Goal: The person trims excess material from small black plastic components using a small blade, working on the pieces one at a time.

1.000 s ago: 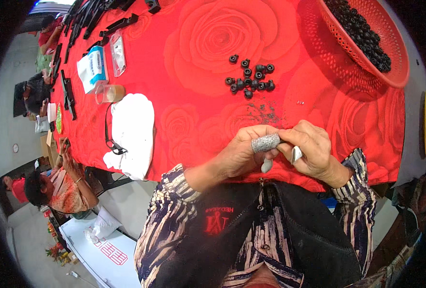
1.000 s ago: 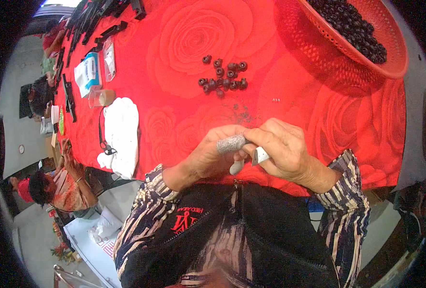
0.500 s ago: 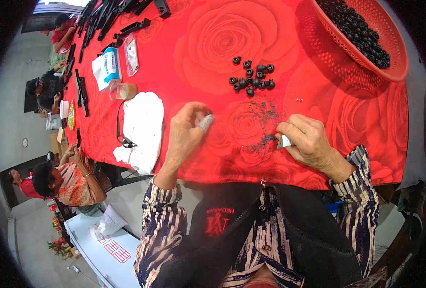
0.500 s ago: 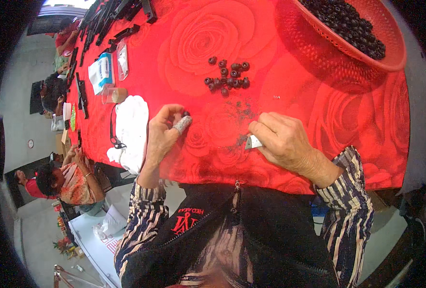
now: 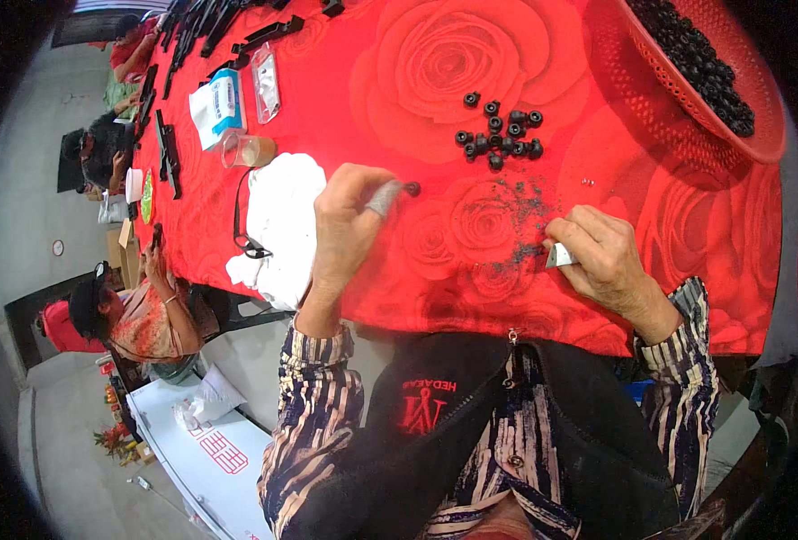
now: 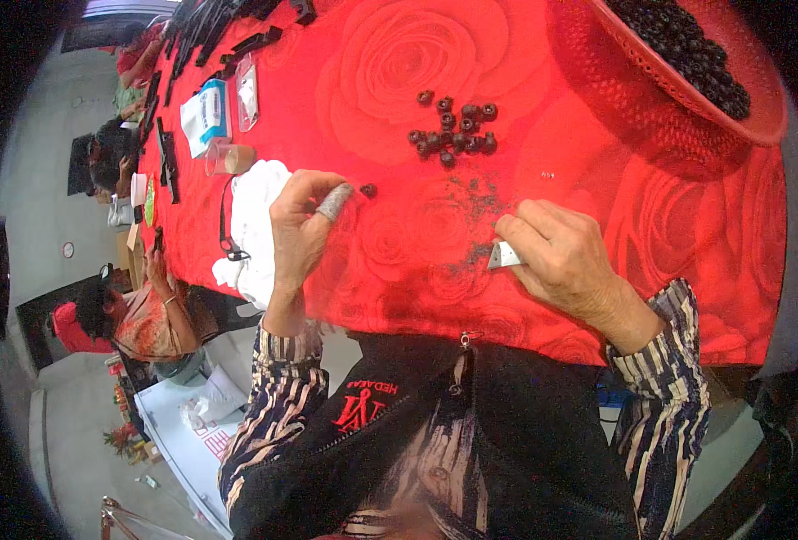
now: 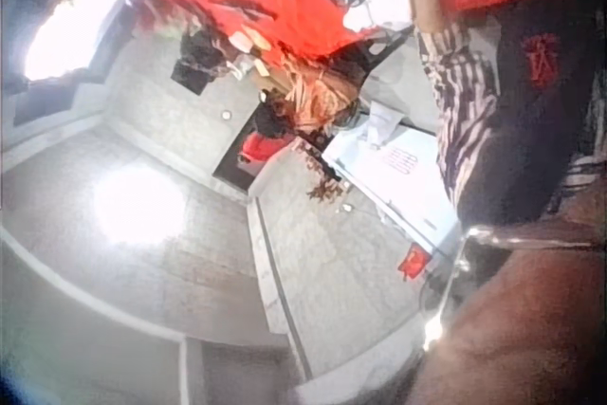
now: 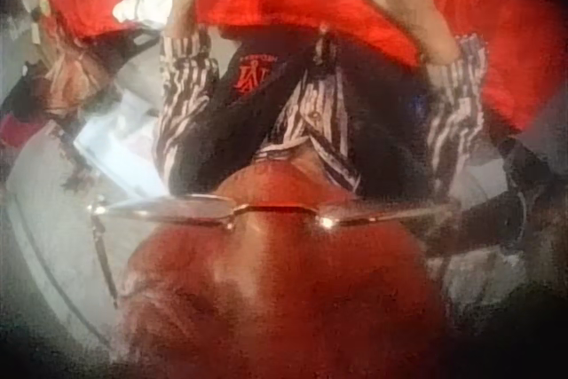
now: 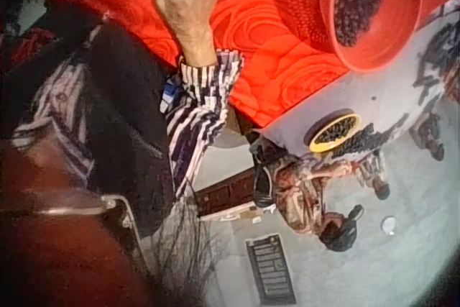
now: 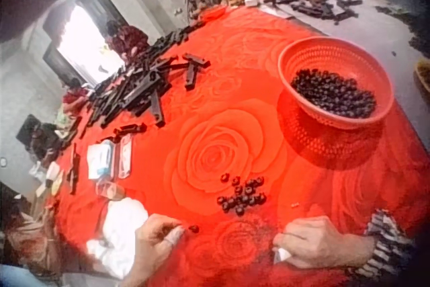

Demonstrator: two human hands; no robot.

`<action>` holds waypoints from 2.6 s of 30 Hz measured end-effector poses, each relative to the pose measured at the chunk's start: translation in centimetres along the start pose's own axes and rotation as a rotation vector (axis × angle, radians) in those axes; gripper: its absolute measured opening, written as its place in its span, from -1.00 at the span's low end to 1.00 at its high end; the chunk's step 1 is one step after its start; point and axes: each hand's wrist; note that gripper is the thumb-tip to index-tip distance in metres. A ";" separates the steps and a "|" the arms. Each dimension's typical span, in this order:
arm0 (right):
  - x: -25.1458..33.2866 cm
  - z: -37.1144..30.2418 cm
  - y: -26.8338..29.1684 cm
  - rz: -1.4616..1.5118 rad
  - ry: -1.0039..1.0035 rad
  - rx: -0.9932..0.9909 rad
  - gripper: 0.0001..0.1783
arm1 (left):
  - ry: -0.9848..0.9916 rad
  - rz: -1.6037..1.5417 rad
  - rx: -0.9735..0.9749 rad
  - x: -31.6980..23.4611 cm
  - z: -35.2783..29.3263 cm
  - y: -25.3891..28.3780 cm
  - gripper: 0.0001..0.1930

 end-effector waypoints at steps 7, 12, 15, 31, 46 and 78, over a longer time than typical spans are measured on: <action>-0.1 0.0 -0.1 0.005 -0.001 -0.004 -0.68 | -0.397 0.014 -0.023 -3.3 2.7 -3.2 -0.83; 0.0 0.2 0.0 0.002 0.001 0.006 -0.69 | -0.590 0.163 -0.048 -4.1 4.6 -4.9 -0.81; 0.0 0.2 0.1 -0.003 -0.008 0.009 -0.70 | -0.661 0.268 -0.038 -4.5 5.2 -5.3 -0.81; 0.2 0.3 0.4 0.292 -0.009 -0.184 -0.74 | -0.176 -0.625 0.452 -6.8 1.6 -3.4 -0.82; 0.0 0.3 0.4 0.521 -0.053 -0.196 -0.75 | 0.264 -1.360 0.925 -6.1 0.0 -8.0 -0.77; -0.4 0.2 0.1 0.287 0.110 -0.166 -0.64 | 0.410 -1.344 0.909 -6.7 -1.3 -7.5 -0.85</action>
Point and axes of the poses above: each hand's wrist, its own z-axis towards the middle knuckle, its own y-axis out of the back of the hand, x = y × z, and after that the axes turned 15 degrees about z, right-handed
